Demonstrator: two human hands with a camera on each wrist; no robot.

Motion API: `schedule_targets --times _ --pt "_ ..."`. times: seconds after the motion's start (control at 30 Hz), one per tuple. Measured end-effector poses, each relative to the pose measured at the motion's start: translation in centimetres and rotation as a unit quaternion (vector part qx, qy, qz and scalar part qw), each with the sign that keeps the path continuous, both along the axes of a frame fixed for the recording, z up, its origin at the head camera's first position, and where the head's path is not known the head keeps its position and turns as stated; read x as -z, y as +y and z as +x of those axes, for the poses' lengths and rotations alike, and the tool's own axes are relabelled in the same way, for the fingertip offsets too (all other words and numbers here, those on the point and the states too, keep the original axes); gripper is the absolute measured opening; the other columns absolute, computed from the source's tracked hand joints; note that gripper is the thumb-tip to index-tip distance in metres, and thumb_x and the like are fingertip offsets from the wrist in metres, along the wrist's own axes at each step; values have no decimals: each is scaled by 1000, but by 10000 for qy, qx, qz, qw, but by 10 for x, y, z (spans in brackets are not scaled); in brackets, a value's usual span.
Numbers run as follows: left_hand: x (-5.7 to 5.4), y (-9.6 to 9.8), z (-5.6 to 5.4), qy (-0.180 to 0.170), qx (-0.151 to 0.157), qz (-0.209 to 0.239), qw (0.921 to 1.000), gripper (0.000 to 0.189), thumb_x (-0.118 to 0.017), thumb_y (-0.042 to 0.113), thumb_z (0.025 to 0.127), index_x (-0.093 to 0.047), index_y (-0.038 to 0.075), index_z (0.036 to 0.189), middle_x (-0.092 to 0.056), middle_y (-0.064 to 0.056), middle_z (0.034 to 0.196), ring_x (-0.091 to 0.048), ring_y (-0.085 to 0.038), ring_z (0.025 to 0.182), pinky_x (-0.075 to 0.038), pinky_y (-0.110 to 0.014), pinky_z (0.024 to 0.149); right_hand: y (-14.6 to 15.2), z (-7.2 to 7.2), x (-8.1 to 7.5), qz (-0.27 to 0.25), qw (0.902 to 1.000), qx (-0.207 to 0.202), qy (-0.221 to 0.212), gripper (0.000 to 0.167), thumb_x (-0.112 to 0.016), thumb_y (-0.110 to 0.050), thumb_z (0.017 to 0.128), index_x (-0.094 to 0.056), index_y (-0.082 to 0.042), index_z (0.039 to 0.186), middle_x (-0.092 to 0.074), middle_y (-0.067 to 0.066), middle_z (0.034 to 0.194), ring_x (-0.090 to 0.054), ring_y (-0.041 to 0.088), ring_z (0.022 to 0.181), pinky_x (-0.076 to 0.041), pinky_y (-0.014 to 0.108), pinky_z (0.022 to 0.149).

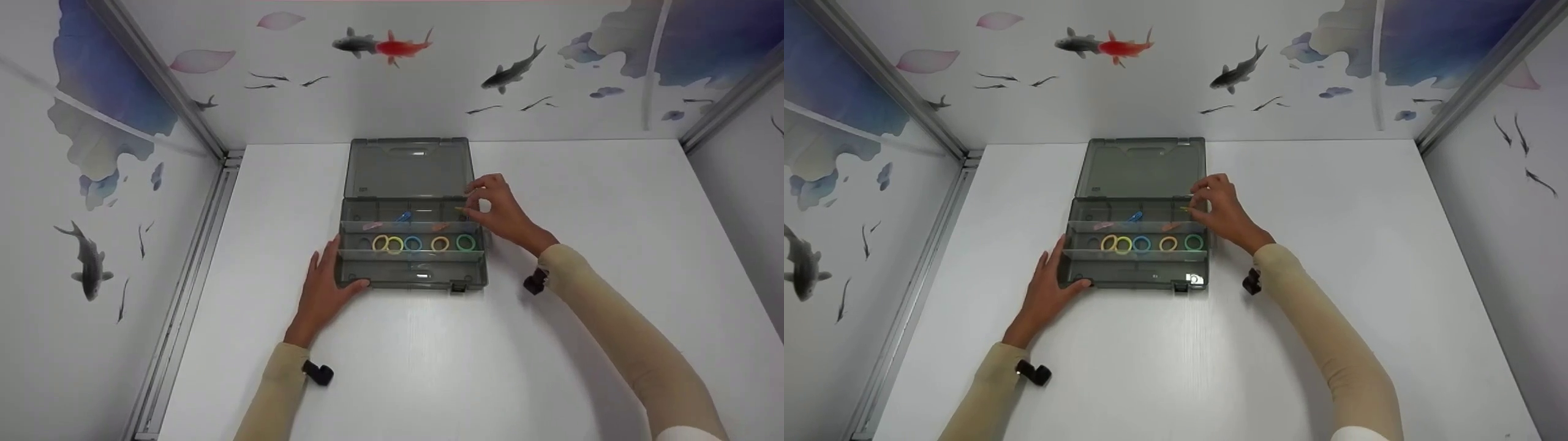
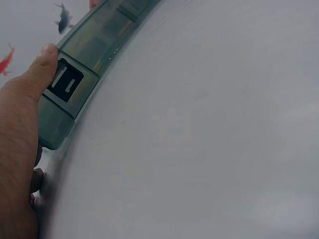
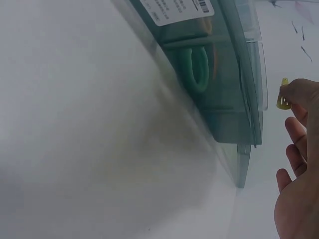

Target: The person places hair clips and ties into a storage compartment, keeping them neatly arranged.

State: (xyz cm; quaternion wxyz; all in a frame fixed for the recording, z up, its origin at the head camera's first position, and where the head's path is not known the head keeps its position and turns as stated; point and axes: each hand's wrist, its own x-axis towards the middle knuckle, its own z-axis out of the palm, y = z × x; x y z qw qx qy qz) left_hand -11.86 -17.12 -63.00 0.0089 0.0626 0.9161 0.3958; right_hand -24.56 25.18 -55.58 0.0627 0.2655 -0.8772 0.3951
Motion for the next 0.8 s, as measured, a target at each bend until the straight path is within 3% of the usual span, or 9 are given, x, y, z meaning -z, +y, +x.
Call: schedule_targets --times 0.53,0.8 --pt "0 3 2 8 -37 -24 10000 119 -79 75 89 -16 30 179 -25 -10 182 -11 -50 167 -26 -73 128 -37 -16 9 106 9984 -527 192 9 -86 -3 96 -79 0 93 -68 22 127 -51 44 122 -32 63 112" --pt "1 2 0 22 -47 -18 10000 120 -79 77 88 -16 32 179 -26 -7 182 -11 -50 167 -27 -74 127 -51 -22 14 300 9980 -542 141 13 -87 -7 96 -78 -1 89 -69 20 123 -52 40 119 -37 59 109"
